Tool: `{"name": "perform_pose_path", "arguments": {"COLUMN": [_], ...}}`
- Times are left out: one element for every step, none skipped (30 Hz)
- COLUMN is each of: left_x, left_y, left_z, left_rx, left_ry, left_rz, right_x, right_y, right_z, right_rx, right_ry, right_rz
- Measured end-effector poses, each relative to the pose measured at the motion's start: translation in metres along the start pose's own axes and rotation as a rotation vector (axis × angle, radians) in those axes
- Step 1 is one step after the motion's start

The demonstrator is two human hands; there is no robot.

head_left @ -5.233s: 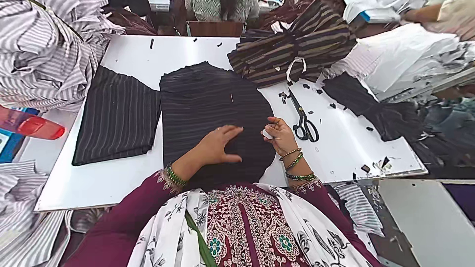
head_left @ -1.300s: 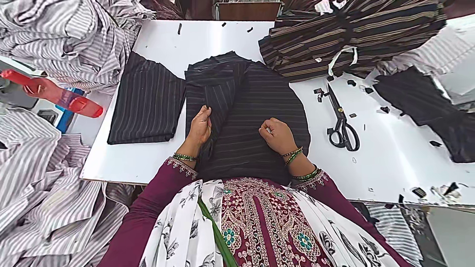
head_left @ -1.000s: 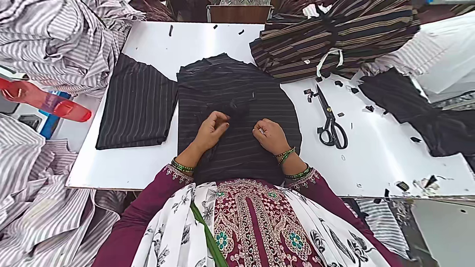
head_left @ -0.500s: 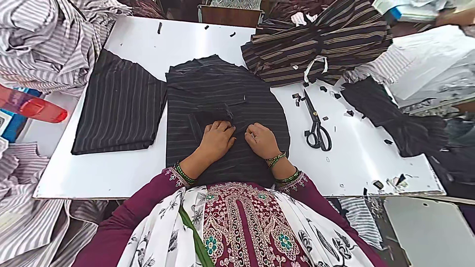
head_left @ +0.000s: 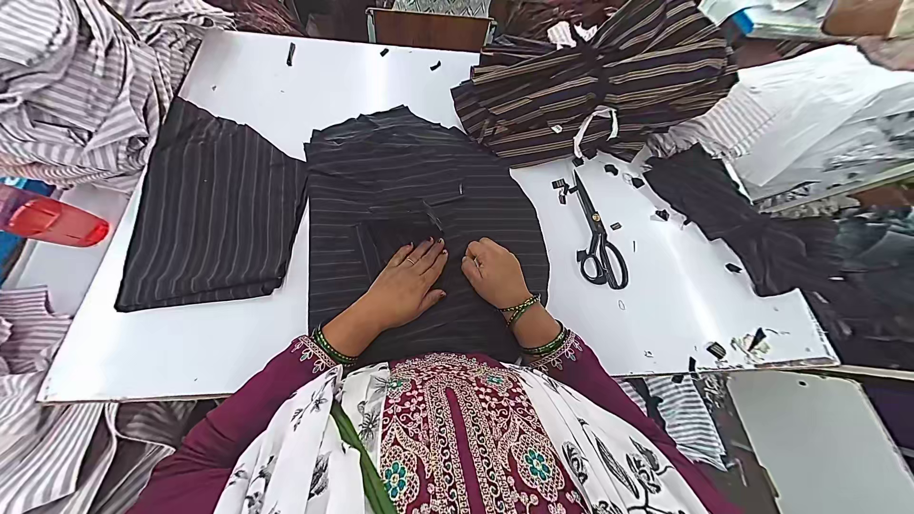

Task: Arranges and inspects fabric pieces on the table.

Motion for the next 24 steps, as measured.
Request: {"name": "perform_pose_path", "arguments": {"left_x": [0.001, 0.002, 0.002, 0.002, 0.001, 0.001, 0.001, 0.001, 0.002, 0.002, 0.002, 0.002, 0.003, 0.003, 0.003, 0.003, 0.003, 0.003, 0.004, 0.004, 0.004, 0.004, 0.004, 0.004], "left_y": [0.001, 0.001, 0.001, 0.0, 0.0, 0.0, 0.0, 0.0, -0.001, -0.001, -0.001, -0.002, -0.002, -0.002, -0.002, -0.002, -0.002, -0.002, -0.002, -0.003, -0.003, -0.003, -0.003, -0.002], "left_z": [0.0, -0.001, -0.001, 0.0, 0.0, 0.0, -0.001, -0.001, -0.002, -0.003, -0.003, -0.003, -0.003, -0.004, -0.004, -0.004, -0.004, -0.004, -0.003, -0.004, -0.004, -0.004, -0.004, -0.004], "left_rx": [-0.02, -0.048, -0.056, -0.045, -0.024, -0.009, -0.007, -0.013, -0.026, -0.046, -0.058, -0.062, -0.062, -0.062, -0.063, -0.065, -0.068, -0.064, -0.065, -0.071, -0.071, -0.068, -0.067, -0.065], "left_ry": [-0.004, 0.002, 0.005, 0.013, 0.026, 0.038, 0.045, 0.048, 0.047, 0.044, 0.041, 0.043, 0.045, 0.049, 0.05, 0.048, 0.043, 0.038, 0.037, 0.037, 0.037, 0.038, 0.038, 0.037], "left_rz": [-0.005, -0.021, -0.027, -0.024, -0.019, -0.017, -0.015, -0.011, -0.01, -0.013, -0.014, -0.015, -0.015, -0.017, -0.02, -0.021, -0.023, -0.019, -0.019, -0.024, -0.027, -0.031, -0.033, -0.035], "right_x": [0.0, 0.001, 0.002, 0.002, 0.003, 0.003, 0.003, 0.003, 0.004, 0.005, 0.008, 0.012, 0.017, 0.021, 0.024, 0.027, 0.027, 0.027, 0.025, 0.023, 0.019, 0.016, 0.013, 0.011], "right_y": [0.0, 0.0, 0.0, -0.001, -0.001, -0.001, -0.001, -0.001, -0.001, -0.001, -0.001, -0.001, 0.0, 0.0, 0.0, 0.001, 0.002, 0.003, 0.003, 0.003, 0.002, 0.0, -0.001, -0.002], "right_z": [0.001, 0.001, 0.002, 0.002, 0.002, 0.001, 0.001, 0.0, -0.002, -0.003, -0.005, -0.007, -0.007, -0.008, -0.007, -0.007, -0.009, -0.009, -0.009, -0.007, -0.004, -0.001, 0.001, 0.002], "right_rx": [0.003, 0.003, 0.005, 0.004, 0.004, 0.0, -0.006, -0.015, -0.024, -0.029, -0.013, 0.026, 0.087, 0.14, 0.174, 0.19, 0.191, 0.19, 0.194, 0.199, 0.199, 0.201, 0.21, 0.227], "right_ry": [0.001, 0.007, 0.014, 0.022, 0.03, 0.041, 0.053, 0.063, 0.063, 0.04, -0.02, -0.118, -0.237, -0.352, -0.456, -0.528, -0.546, -0.516, -0.453, -0.383, -0.312, -0.243, -0.19, -0.165], "right_rz": [-0.002, -0.003, -0.002, 0.0, 0.004, 0.011, 0.02, 0.03, 0.042, 0.056, 0.075, 0.095, 0.112, 0.13, 0.15, 0.159, 0.158, 0.138, 0.105, 0.064, 0.023, -0.013, -0.035, -0.042]}}
Point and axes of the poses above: each hand's wrist, its own y-axis away from the middle knuckle, its own z-axis out of the palm, x = y × z, the point moved 2 cm from there along -y, towards the middle knuckle, and after that the axes turned 14 degrees about y, right-handed, at the moved point
